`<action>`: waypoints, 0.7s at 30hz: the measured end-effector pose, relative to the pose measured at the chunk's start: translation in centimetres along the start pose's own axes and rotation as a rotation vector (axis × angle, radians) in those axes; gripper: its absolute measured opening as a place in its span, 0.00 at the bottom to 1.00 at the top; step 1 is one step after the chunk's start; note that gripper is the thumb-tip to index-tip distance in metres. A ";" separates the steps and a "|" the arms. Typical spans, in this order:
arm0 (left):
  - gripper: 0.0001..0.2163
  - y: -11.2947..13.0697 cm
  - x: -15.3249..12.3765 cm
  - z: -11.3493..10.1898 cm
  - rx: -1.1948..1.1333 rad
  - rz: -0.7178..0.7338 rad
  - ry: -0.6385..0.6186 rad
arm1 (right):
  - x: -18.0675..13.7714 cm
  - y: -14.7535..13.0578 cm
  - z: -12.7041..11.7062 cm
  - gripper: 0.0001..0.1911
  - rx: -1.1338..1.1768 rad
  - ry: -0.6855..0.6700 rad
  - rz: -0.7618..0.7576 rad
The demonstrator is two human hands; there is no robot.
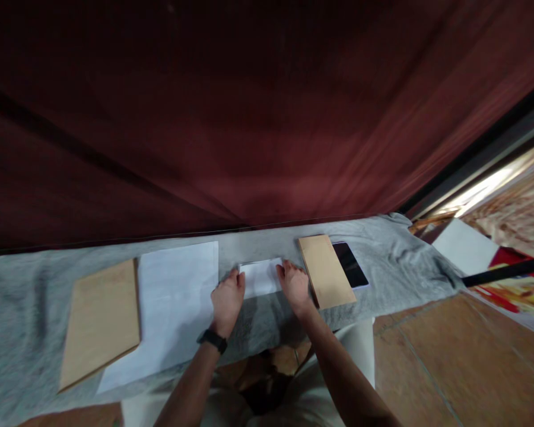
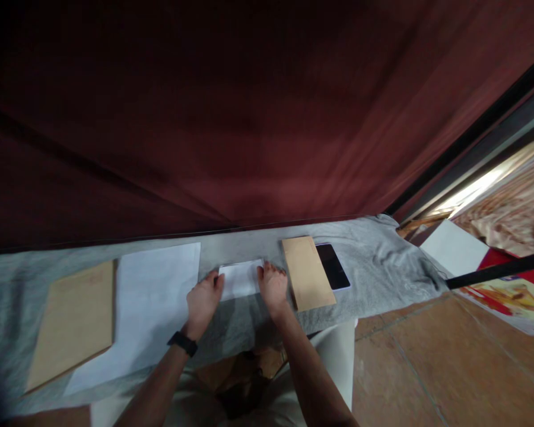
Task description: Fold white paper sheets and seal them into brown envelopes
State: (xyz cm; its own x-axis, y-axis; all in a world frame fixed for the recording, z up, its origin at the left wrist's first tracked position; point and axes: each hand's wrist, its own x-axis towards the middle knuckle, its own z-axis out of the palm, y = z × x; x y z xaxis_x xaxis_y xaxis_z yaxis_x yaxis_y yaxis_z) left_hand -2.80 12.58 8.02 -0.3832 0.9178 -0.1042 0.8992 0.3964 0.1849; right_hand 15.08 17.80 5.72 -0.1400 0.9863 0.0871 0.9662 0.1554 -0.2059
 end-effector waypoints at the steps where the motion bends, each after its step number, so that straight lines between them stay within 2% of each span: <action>1: 0.18 0.0 0.1 0.0 0.000 -0.006 0.000 | 0.1 -0.1 0.0 0.17 -0.004 0.004 0.004; 9: 0.20 0.3 0.0 0.8 0.019 -0.025 0.062 | -0.1 -0.4 0.7 0.15 -0.013 0.059 0.034; 18: 0.19 0.7 0.1 0.7 0.032 -0.048 0.032 | -0.5 -0.5 1.2 0.14 0.000 0.149 0.020; 21: 0.20 0.6 0.0 0.8 0.060 -0.023 0.047 | -0.8 -0.7 0.8 0.15 0.011 0.139 0.041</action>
State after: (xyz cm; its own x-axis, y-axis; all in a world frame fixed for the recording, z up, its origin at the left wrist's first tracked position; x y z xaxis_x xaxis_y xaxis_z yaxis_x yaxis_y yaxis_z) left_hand -2.06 12.82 7.34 -0.4123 0.9090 -0.0619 0.9005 0.4169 0.1241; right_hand 14.38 16.94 5.01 -0.0684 0.9748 0.2122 0.9680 0.1163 -0.2225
